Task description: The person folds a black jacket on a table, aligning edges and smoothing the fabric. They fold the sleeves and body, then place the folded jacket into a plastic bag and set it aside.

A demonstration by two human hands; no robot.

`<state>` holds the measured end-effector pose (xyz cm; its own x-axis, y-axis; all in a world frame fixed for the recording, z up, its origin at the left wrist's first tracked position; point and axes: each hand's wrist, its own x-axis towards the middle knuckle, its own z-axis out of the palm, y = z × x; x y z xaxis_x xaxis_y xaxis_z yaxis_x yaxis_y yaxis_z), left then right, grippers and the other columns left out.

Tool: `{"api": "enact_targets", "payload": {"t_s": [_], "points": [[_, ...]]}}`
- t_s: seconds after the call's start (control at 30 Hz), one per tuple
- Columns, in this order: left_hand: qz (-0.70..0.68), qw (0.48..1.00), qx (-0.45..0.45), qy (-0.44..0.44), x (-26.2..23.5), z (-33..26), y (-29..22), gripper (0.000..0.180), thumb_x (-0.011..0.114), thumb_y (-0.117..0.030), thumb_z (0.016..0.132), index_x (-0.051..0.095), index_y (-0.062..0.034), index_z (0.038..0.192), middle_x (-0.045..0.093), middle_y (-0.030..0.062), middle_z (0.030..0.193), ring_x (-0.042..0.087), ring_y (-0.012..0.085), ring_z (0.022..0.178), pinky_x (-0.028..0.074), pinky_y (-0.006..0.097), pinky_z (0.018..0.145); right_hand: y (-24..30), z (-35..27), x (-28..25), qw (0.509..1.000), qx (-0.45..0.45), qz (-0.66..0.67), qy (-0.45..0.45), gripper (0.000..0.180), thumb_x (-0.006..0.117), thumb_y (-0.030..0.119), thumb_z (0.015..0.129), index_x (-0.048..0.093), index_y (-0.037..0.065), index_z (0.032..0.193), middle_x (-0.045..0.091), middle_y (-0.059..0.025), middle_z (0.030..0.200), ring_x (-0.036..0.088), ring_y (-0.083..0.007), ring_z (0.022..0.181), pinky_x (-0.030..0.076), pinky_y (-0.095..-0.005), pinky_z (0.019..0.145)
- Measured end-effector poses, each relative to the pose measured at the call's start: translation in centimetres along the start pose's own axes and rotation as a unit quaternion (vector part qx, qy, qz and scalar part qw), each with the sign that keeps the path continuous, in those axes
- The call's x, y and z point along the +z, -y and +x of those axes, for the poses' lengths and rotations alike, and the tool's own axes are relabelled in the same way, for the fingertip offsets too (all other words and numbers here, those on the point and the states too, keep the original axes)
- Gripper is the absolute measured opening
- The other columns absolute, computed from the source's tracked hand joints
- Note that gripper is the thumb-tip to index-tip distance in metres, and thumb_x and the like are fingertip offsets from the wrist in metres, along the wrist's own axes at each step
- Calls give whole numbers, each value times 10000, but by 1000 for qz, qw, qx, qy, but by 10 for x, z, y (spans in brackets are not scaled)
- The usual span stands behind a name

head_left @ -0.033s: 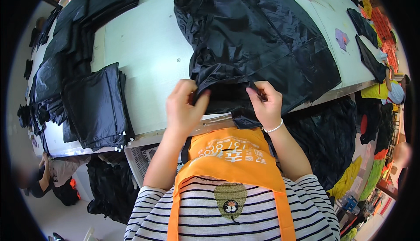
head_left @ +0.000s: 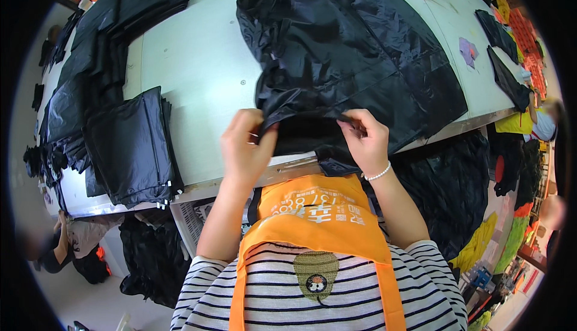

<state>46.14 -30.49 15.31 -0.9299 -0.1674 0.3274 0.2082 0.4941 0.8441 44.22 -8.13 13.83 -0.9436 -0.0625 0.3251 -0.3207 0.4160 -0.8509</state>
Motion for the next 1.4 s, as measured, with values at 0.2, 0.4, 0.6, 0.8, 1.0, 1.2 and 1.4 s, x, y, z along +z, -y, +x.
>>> {"api": "enact_targets", "payload": {"t_s": [0.2, 0.4, 0.6, 0.8, 1.0, 1.2, 1.4], "points": [[34, 989, 126, -67, 6, -14, -21, 275, 667, 141, 594, 485, -26, 715, 540, 73, 803, 484, 143, 615, 380, 217, 505, 4, -17, -10, 995, 89, 17, 46, 510, 773, 24, 659, 605, 85, 1137, 640, -71, 926, 652, -162, 695, 537, -250, 568], [-1, 976, 214, 37, 29, -32, -52, 276, 644, 88, 521, 547, -55, 737, 559, 92, 759, 552, 260, 665, 458, 338, 607, -3, -29, 7, 990, 56, 46, 124, 268, 662, -12, 677, 549, 42, 914, 640, -121, 765, 668, -250, 684, 530, -319, 592], [-108, 955, -1, 276, 110, -3, -33, 588, 540, -153, 806, 388, 7, 1350, 407, 215, 1389, 345, 376, 1312, 267, 420, 1087, -60, -60, -29, 937, 147, 95, 303, 179, 594, 35, 793, 657, 11, 959, 689, -142, 885, 677, -257, 841, 520, -330, 751], [216, 929, 33, 299, 259, -58, -10, 618, 607, -353, 853, 401, -156, 1401, 333, 111, 1472, 283, 347, 1355, 203, 567, 1082, -183, -13, -199, 968, 168, -170, -76, 233, 568, -31, 820, 625, 36, 1036, 623, -112, 1079, 627, -194, 931, 501, -285, 771], [344, 875, -8, 341, 241, -44, 10, 605, 658, -275, 794, 467, -231, 1367, 280, 49, 1514, 230, 288, 1401, 179, 631, 1062, -257, -4, -327, 953, 189, -229, 57, 529, 512, -136, 754, 592, 138, 1200, 456, -57, 1395, 649, -233, 914, 520, -296, 756], [354, 894, -47, 272, 233, -11, -12, 243, 663, -248, 787, 704, -33, 894, 647, 146, 1085, 596, 333, 964, 463, 389, 844, -280, -10, -308, 940, -114, -229, 227, 449, 707, 86, 708, 632, 173, 1143, 446, -42, 1407, 647, -195, 702, 525, -304, 602], [-4, 825, -463, 325, 339, -68, -64, 437, 613, -394, 881, 706, 24, 799, 679, 55, 701, 621, 124, 620, 478, 250, 581, -280, -17, -279, 938, -166, -143, 270, 353, 695, 72, 679, 660, 118, 1027, 536, -50, 1275, 613, -188, 652, 505, -293, 598]]}}
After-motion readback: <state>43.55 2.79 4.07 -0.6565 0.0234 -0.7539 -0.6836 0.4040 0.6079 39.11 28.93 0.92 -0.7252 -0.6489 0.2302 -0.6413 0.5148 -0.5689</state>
